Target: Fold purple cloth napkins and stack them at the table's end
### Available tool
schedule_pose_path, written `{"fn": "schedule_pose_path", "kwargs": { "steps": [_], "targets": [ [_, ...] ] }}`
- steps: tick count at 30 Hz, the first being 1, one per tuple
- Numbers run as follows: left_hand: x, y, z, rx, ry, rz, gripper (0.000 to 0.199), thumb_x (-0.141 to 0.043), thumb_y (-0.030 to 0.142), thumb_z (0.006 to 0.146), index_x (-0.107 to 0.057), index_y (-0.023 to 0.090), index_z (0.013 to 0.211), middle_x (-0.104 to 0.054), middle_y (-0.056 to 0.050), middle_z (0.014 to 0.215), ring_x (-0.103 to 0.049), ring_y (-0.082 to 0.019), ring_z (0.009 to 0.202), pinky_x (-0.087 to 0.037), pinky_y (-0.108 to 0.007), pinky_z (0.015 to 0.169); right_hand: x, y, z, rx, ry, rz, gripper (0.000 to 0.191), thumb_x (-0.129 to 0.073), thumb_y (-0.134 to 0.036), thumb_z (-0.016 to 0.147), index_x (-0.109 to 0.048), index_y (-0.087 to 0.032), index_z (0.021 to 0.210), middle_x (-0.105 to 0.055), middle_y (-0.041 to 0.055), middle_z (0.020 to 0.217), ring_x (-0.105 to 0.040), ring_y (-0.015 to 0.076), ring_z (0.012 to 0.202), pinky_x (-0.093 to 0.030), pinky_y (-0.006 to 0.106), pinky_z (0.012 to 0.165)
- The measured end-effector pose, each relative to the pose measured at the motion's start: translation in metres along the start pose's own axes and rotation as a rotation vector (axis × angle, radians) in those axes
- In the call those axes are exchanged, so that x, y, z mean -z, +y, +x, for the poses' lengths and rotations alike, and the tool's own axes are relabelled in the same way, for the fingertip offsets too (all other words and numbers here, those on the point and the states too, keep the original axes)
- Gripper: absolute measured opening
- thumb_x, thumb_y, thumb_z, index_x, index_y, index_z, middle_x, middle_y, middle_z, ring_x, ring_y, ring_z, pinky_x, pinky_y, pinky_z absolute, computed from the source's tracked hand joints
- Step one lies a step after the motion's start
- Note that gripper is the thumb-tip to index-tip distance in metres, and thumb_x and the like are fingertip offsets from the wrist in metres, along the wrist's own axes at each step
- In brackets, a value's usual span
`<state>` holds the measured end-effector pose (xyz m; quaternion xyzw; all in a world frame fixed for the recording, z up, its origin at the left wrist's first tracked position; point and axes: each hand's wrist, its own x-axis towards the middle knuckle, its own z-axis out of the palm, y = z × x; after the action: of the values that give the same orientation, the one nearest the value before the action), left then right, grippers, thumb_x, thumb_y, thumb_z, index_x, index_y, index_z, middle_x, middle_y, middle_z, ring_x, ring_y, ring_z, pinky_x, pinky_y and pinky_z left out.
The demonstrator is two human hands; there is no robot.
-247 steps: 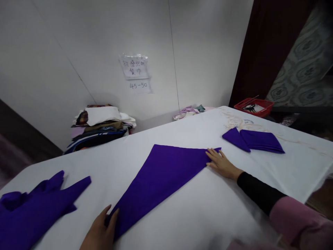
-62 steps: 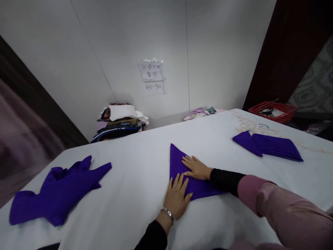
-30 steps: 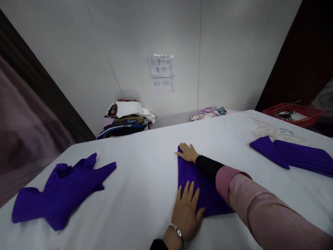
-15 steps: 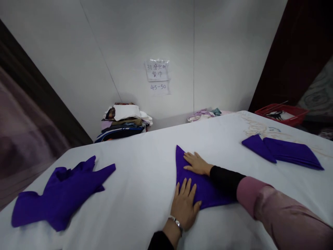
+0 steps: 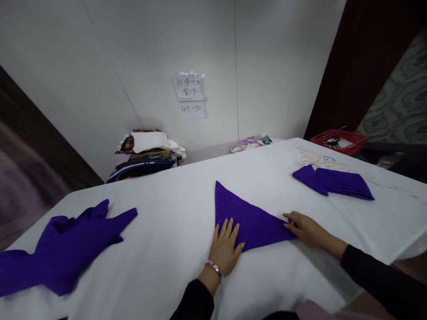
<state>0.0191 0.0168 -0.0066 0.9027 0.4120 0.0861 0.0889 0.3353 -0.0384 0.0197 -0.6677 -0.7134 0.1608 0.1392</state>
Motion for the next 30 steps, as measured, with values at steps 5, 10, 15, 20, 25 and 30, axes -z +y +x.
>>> {"fn": "schedule_pose_path", "kwargs": {
  "steps": [5, 10, 15, 20, 25, 30],
  "targets": [
    [0.006, 0.013, -0.004, -0.059, 0.02, -0.019, 0.057, -0.036, 0.05, 0.089, -0.029, 0.024, 0.139, -0.026, -0.006, 0.149, -0.017, -0.025, 0.138, -0.015, -0.056, 0.11, 0.001, 0.008, -0.029, -0.073, 0.024, -0.127, 0.038, -0.039, -0.044, 0.088, -0.06, -0.017, 0.105, -0.063, 0.0115, 0.098, -0.06, 0.0234, 0.088, -0.044, 0.032, 0.078],
    [0.006, 0.024, -0.012, -0.096, -0.028, -0.085, 0.057, -0.045, 0.052, 0.084, -0.039, 0.026, 0.134, -0.034, -0.005, 0.145, -0.026, -0.024, 0.135, -0.02, -0.052, 0.111, 0.005, 0.004, -0.029, -0.172, -0.033, -0.103, 0.025, -0.048, -0.04, 0.081, -0.056, -0.019, 0.092, -0.065, 0.0074, 0.083, -0.06, 0.0215, 0.073, -0.041, 0.029, 0.063],
    [0.01, 0.027, -0.015, -0.035, -0.008, -0.124, 0.044, -0.046, 0.042, 0.086, -0.047, 0.025, 0.127, -0.042, -0.003, 0.141, -0.032, -0.021, 0.132, -0.023, -0.046, 0.111, 0.004, 0.01, -0.021, -0.218, -0.1, 0.019, 0.019, -0.055, -0.036, 0.072, -0.048, -0.021, 0.062, -0.06, 0.0024, 0.067, -0.054, 0.0175, 0.061, -0.034, 0.027, 0.054],
    [0.012, 0.026, -0.014, -0.035, -0.023, -0.118, 0.047, -0.051, 0.037, 0.084, -0.047, 0.022, 0.128, -0.044, -0.006, 0.139, -0.034, -0.022, 0.131, -0.025, -0.048, 0.11, 0.012, 0.008, -0.025, -0.336, -0.16, 0.402, 0.018, -0.054, -0.032, 0.07, -0.041, -0.022, 0.064, -0.05, -0.0033, 0.049, -0.045, 0.0121, 0.046, -0.032, 0.025, 0.046],
    [0.012, 0.025, -0.015, -0.044, -0.02, -0.134, 0.049, -0.051, 0.038, 0.084, -0.044, 0.021, 0.13, -0.044, -0.006, 0.139, -0.034, -0.022, 0.131, -0.025, -0.047, 0.11, 0.035, -0.015, -0.036, -0.277, -0.185, 0.734, 0.021, -0.057, -0.036, 0.071, -0.045, -0.022, 0.082, -0.052, -0.0054, 0.054, -0.047, 0.0113, 0.048, -0.036, 0.024, 0.048],
    [0.012, 0.025, -0.016, -0.046, -0.014, -0.133, 0.047, -0.051, 0.039, 0.084, -0.047, 0.021, 0.127, -0.044, -0.006, 0.139, -0.034, -0.022, 0.131, -0.025, -0.047, 0.11, 0.032, -0.008, -0.029, -0.277, -0.165, 0.752, 0.026, -0.057, -0.042, 0.072, -0.044, -0.021, 0.072, -0.05, -0.0051, 0.051, -0.047, 0.0098, 0.047, -0.034, 0.023, 0.046]
  ]
}}
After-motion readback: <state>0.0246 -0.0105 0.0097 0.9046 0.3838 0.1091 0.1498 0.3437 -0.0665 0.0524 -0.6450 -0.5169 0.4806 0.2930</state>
